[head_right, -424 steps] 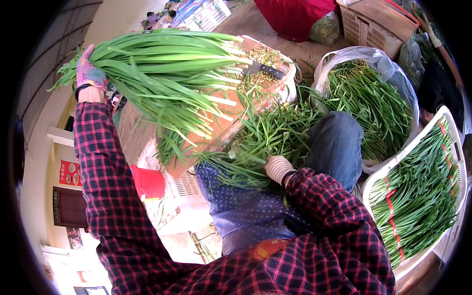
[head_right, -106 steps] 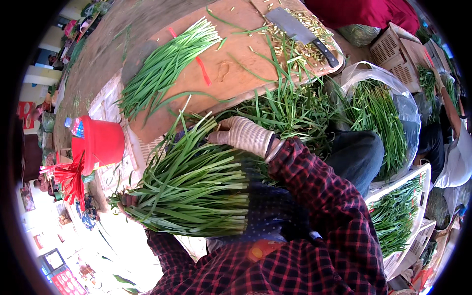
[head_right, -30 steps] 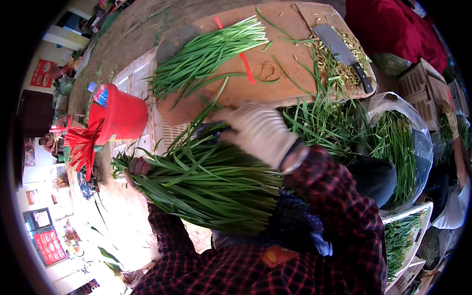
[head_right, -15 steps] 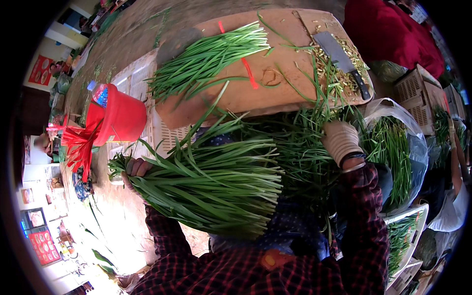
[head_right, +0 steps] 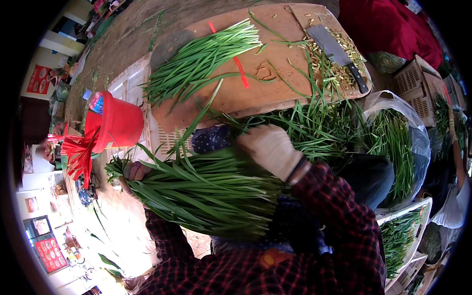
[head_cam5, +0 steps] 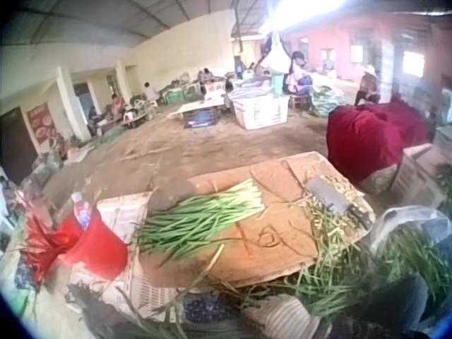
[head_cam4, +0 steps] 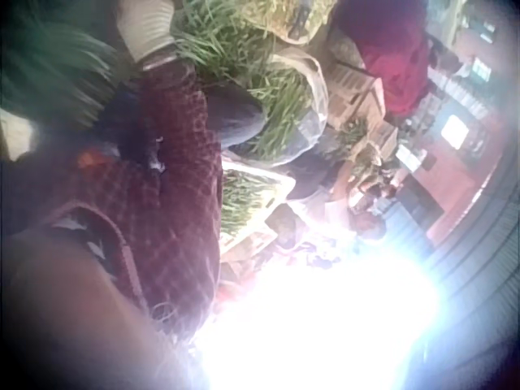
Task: The person cuts the roots of green onions using a knife, then gathers and aligns them into a bunch before tying them with a red tie.
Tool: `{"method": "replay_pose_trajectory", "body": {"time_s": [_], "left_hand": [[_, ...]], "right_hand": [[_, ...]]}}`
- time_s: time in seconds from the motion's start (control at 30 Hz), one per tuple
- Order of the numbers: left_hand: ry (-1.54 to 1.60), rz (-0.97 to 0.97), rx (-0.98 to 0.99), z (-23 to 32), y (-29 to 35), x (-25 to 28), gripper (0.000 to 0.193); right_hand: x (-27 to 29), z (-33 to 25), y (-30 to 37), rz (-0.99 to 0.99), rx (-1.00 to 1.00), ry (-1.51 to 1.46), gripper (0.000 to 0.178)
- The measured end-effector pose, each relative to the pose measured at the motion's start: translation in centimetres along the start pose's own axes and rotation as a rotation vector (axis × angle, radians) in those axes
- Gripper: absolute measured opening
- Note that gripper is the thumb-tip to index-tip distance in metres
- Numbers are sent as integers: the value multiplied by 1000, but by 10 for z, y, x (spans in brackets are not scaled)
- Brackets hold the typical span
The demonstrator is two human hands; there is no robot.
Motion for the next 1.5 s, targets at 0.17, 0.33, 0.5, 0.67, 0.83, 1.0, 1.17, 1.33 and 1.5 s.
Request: {"method": "replay_pose_trajectory", "body": {"time_s": [0.17, 0.33, 0.5, 0.67, 0.83, 1.0, 1.17, 1.33, 1.5], "left_hand": [[367, -201, 135, 3, -15, -46, 35], [272, -76, 187, -9, -28, -49, 37], [322, -315, 224, 22, -44, -122, 30], [405, -600, 255, 34, -55, -253, 27], [166, -659, 197, 84, -70, -326, 33], [56, -505, 134, 92, -96, -344, 32], [-180, -454, 53, 91, -126, -361, 23], [-319, -279, 105, 96, -166, -364, 21], [-324, -273, 44, 118, -200, -361, 26]], "right_hand": [[14, 81, 72, -138, -384, -10, 20], [50, 171, 160, -422, -784, 532, 16], [82, 91, 48, -122, -524, 321, 39], [134, -49, -73, 286, 139, -590, 33], [38, -45, -74, -284, 122, -915, 36], [-16, 3, 46, -308, -341, -1978, 48], [7, -6, 119, 54, -462, -2272, 48], [12, 13, 118, 307, -389, -2282, 45], [-18, 69, 168, 323, -577, -2065, 26]]}}
Point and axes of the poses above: each hand's wrist, its own y-axis away from the middle knuckle, its own x-axis out of the back of the hand, z = x × y, the point moved 10 cm from there along -y, towards the middle knuckle, and after that the axes turned 13 degrees about -y, right-handed, at the moved point
